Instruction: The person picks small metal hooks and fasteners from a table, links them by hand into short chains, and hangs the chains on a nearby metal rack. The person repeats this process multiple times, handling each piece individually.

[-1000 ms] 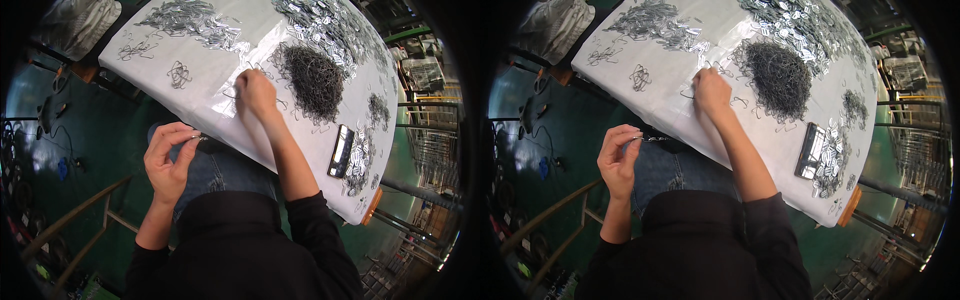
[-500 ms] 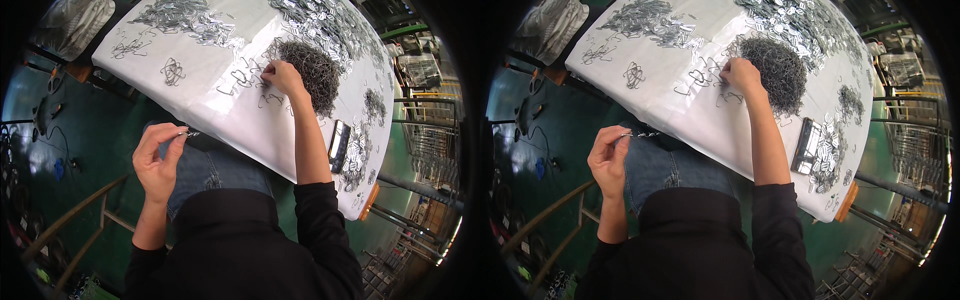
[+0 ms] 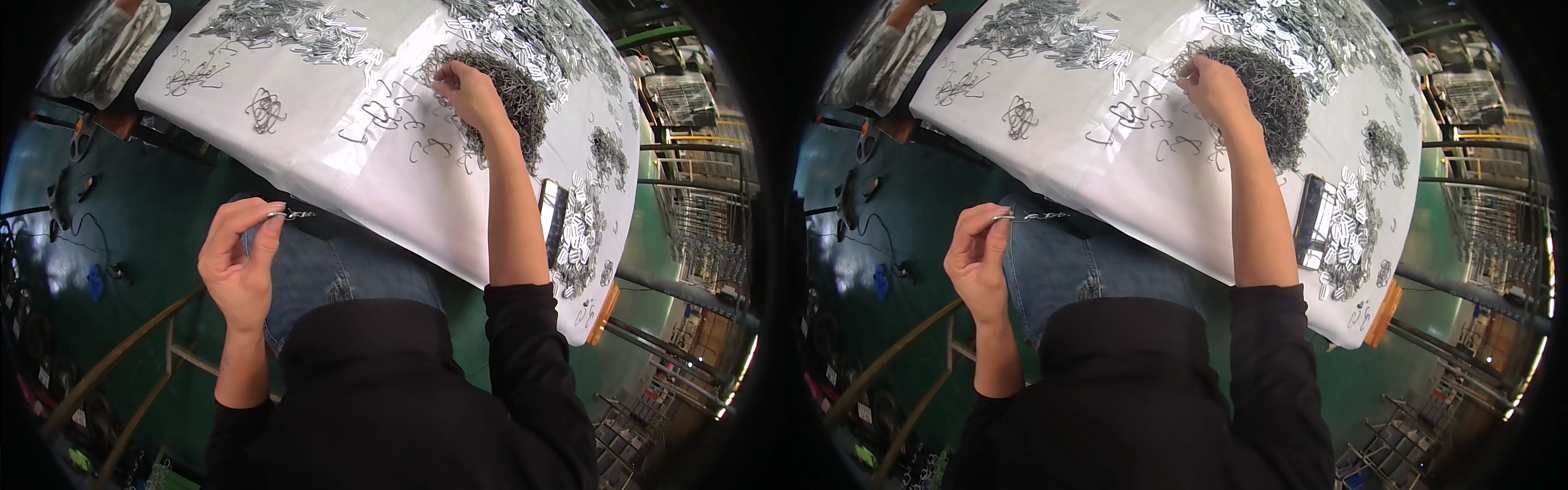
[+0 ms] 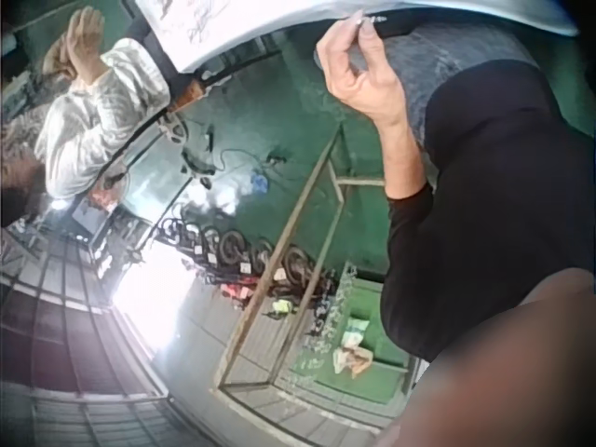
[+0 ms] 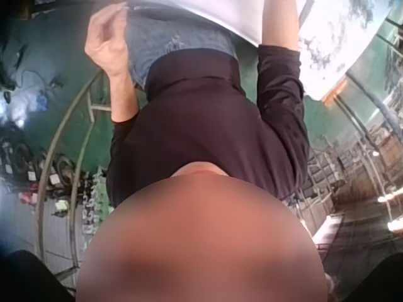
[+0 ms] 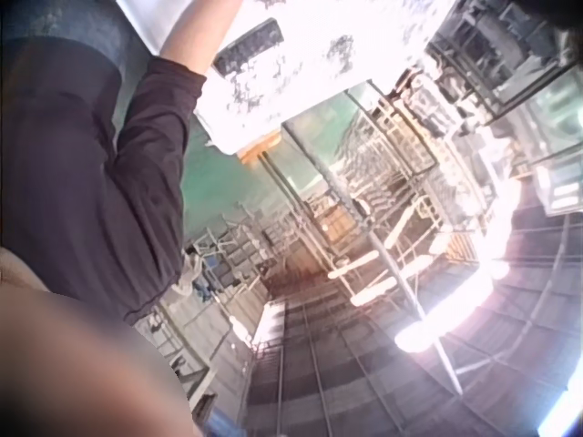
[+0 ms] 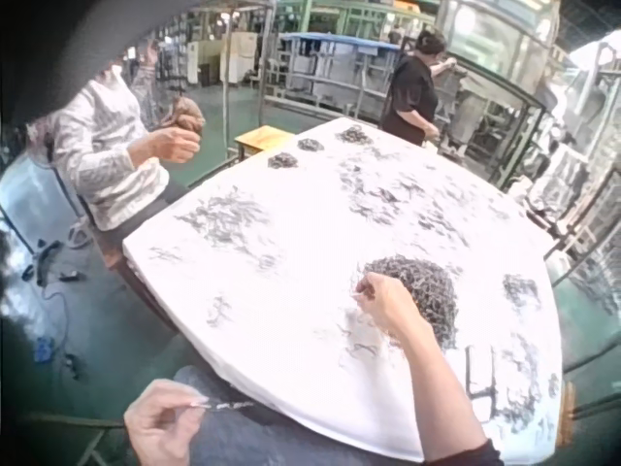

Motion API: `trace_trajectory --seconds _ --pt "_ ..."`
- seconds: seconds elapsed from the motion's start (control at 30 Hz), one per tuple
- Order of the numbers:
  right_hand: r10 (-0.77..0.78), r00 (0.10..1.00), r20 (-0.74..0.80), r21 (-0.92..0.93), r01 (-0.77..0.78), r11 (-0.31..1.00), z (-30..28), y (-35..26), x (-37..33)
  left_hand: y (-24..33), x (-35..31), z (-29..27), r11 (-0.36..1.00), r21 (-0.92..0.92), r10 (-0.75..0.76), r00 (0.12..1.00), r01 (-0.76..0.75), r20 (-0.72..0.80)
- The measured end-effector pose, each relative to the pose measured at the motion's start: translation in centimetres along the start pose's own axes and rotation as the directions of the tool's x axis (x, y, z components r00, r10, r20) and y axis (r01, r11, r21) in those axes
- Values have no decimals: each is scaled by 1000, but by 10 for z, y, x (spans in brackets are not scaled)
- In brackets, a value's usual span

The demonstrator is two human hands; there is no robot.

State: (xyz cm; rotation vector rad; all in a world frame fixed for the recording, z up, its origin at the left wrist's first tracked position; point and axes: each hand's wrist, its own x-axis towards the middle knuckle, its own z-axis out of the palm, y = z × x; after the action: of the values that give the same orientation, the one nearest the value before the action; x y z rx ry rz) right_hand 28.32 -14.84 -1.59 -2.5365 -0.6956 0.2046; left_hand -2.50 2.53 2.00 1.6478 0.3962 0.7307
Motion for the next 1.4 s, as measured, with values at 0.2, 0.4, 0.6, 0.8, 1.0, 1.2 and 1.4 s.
trace_trajectory --seconds 0.2,0.4,0.6,0.8,1.0,1.2,1.4 --pt "177 975 137 7 -179 984 -14 21 -51 -3 0 -2 1000 -8 24 1000 -24 -6" --pt "157 977 147 29 -163 986 1 22 -68 -6 2 -2 998 -1 56 998 -56 6" --pt "16 980 197 -187 22 982 14 18 -61 -4 0 -1 999 8 49 999 -49 0" --pt "182 980 -84 185 -165 969 -20 36 -74 -8 -2 1 999 -3 40 999 -41 -13" --pt "295 945 -143 -8 -299 954 -28 58 -118 -9 -1 1 1000 -14 20 1000 -20 -11" --pt "439 845 -304 -201 -508 838 -38 94 -154 -10 -1 -2 1000 -6 4 1000 -5 -21" --pt "391 854 -343 -229 -480 847 -28 108 -162 -9 -1 1 999 31 -10 1000 10 0"
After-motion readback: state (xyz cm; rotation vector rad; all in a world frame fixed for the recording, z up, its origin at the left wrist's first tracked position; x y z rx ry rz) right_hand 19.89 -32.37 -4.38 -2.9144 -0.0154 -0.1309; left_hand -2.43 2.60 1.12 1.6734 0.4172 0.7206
